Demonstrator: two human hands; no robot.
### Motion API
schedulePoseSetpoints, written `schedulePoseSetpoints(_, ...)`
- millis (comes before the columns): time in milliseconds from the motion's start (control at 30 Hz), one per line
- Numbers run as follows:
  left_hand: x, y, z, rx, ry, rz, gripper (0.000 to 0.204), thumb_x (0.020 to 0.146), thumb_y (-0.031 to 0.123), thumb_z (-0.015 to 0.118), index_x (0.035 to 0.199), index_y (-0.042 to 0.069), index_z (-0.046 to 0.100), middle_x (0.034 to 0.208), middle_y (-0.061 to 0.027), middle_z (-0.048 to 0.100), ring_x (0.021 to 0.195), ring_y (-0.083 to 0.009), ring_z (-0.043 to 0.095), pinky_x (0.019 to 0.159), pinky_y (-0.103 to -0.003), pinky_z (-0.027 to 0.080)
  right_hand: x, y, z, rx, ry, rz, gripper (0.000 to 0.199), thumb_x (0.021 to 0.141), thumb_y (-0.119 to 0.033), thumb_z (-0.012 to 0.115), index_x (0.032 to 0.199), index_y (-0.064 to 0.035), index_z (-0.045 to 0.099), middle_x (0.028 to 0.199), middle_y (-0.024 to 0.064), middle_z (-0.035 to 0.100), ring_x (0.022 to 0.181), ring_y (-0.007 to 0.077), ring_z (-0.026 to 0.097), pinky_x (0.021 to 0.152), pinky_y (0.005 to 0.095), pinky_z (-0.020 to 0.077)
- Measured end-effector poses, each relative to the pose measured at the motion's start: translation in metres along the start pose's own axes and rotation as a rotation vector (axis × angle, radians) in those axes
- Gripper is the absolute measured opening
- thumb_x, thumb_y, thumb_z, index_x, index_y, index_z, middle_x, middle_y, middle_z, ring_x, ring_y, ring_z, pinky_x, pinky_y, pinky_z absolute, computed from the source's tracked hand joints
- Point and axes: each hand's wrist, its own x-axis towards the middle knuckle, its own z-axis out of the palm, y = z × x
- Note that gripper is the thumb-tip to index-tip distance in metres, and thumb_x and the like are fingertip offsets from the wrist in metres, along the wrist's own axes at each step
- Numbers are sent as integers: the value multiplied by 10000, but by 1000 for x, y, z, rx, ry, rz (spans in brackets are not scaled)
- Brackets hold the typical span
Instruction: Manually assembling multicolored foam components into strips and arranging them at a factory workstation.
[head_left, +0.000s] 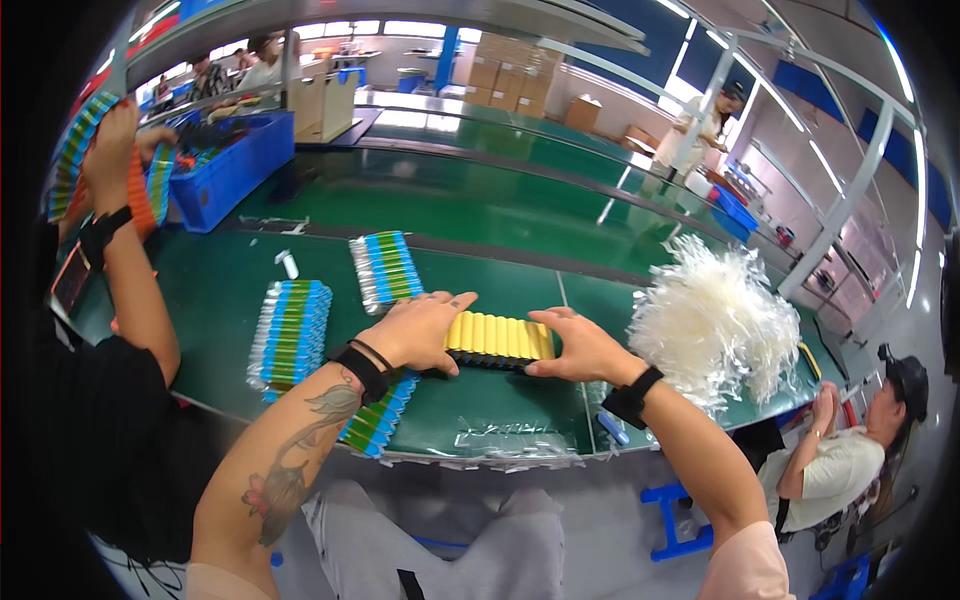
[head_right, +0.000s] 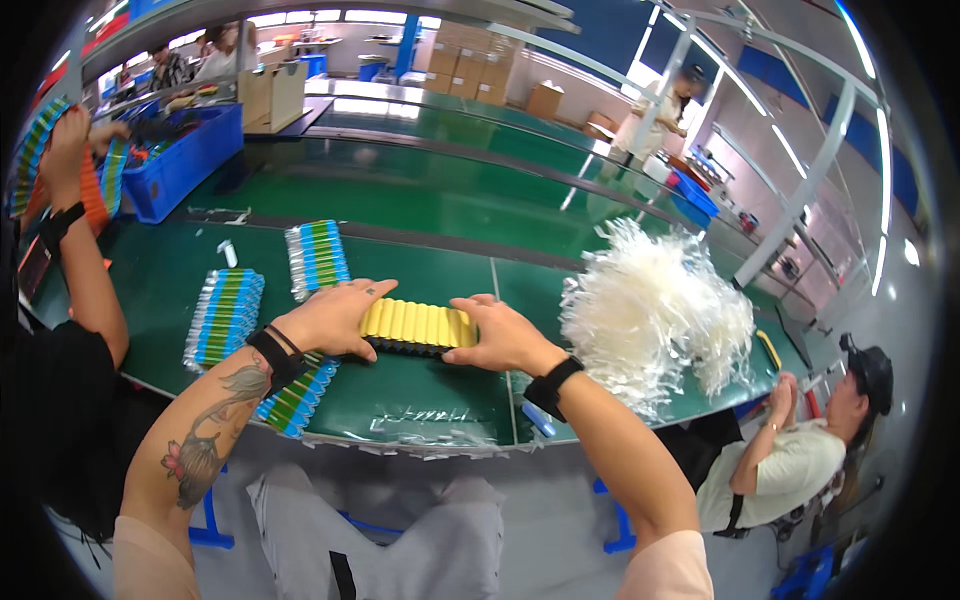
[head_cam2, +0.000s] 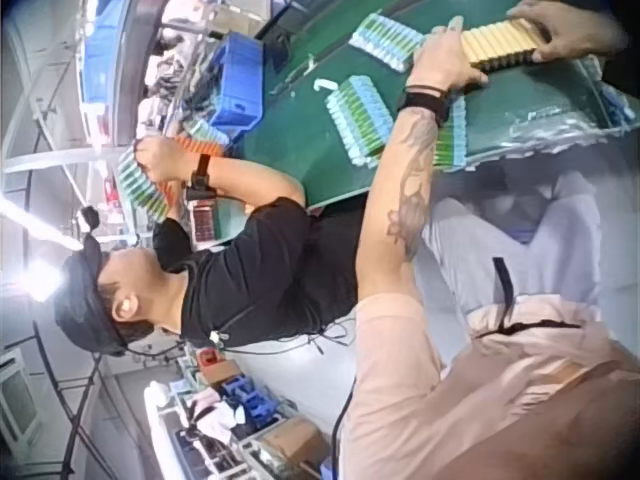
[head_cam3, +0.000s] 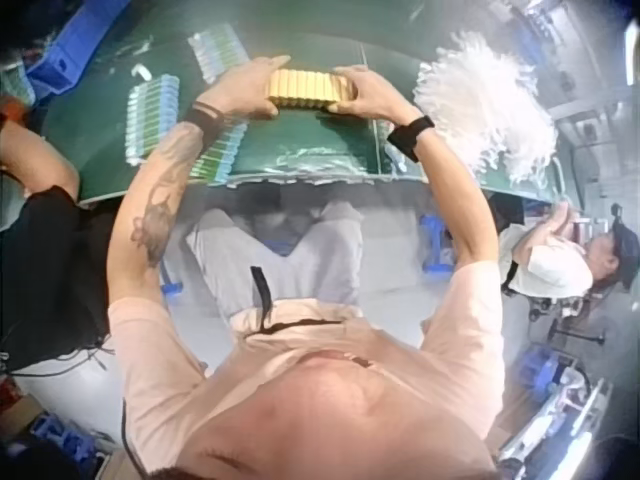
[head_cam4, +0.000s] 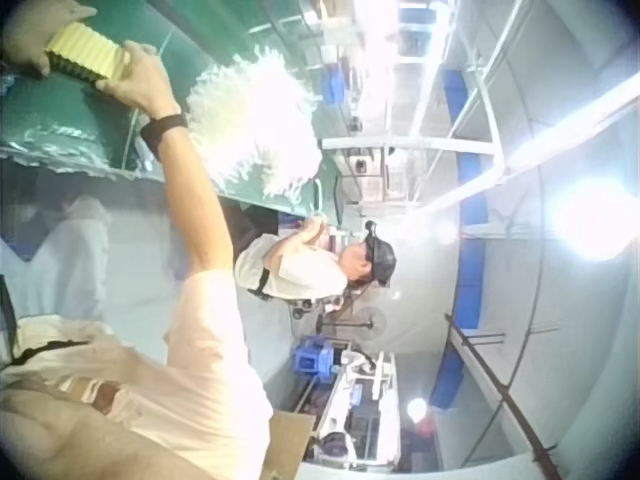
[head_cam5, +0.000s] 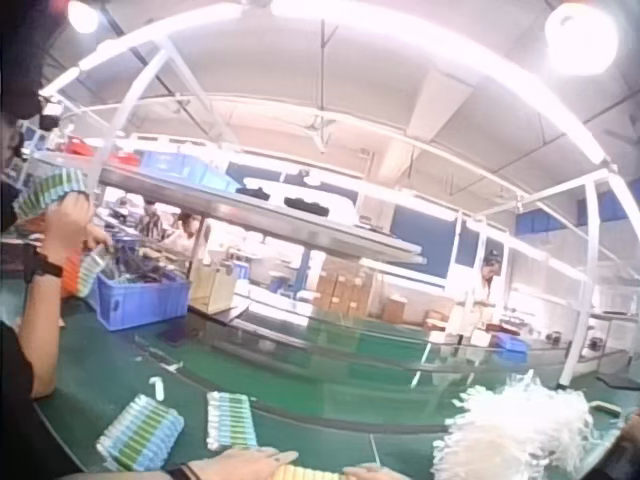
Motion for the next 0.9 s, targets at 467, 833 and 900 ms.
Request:
schedulePoseSetpoints(467,-87,75,102,-589,621,0,465,917,306,664,1251,-15,620,1218,-212,652,1129,-411,601,972,-457,496,-16,-106,39,-46,-291,-336,608,624,-342,896,1123,-90,657,979,136,727,933,363,696,771,459,560)
schedulePoseSetpoints(833,-96,72,103,-570,580,5,386,938,295,647,1188,1,658,1122,-187,695,1103,-372,621,947,-445,491,-47,-103,24,-193,-318,-229,609,666,-343,891,1144,-74,627,994,155,696,958,399,676,804,483,535)
schedulePoseSetpoints(900,-95,70,105,-581,591,-31,377,938,289,648,1182,2,661,1116,-179,701,1105,-364,621,945,-441,492,-47,-87,30,-86,-194,-276,608,652,-369,893,1128,-91,635,963,137,703,911,367,697,776,474,544)
